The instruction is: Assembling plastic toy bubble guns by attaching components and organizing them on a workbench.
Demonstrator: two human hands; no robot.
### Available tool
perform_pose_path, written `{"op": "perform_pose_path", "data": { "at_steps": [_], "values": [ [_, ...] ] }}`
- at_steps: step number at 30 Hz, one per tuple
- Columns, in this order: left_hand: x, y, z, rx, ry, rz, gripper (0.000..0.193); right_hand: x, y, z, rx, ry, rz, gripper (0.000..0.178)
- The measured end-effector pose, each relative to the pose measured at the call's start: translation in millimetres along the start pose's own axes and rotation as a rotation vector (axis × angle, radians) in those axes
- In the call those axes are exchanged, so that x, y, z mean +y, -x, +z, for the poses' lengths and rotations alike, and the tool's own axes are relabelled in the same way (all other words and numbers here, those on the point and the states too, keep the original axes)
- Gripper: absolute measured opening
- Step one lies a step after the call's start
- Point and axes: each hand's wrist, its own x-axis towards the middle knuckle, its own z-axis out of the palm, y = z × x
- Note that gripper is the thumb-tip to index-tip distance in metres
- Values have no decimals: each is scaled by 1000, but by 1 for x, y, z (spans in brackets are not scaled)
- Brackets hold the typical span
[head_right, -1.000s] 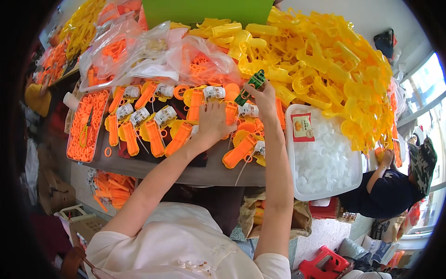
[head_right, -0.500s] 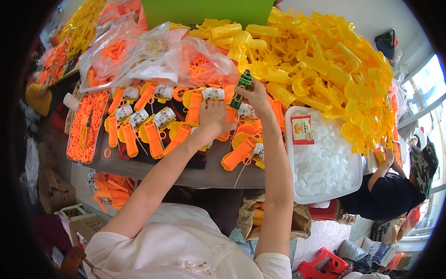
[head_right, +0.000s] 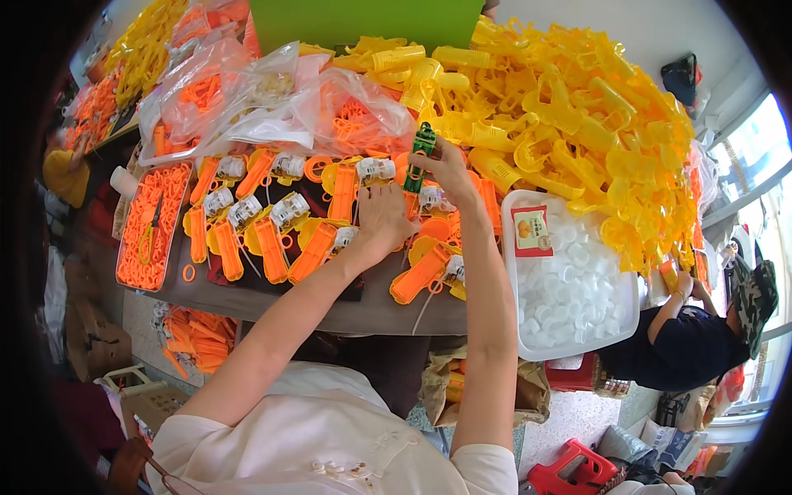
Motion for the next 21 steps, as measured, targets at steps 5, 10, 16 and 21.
{"op": "perform_pose_path", "data": {
  "at_steps": [5,10,16,21],
  "values": [
    [-1,1,-2,8,20,2,52,1,-4,2,-13,51,-8,26],
    [-15,8,4,309,-94,147,52,-5,2,-2,53,75,-41,24],
    [-88,7,-23,245,-17,-120,62,-30,1,29,34,-112,-141,31],
    [-85,-2,-25,142,-115,-202,66,-5,-35,72,-66,-69,-177,24]
  ]
}}
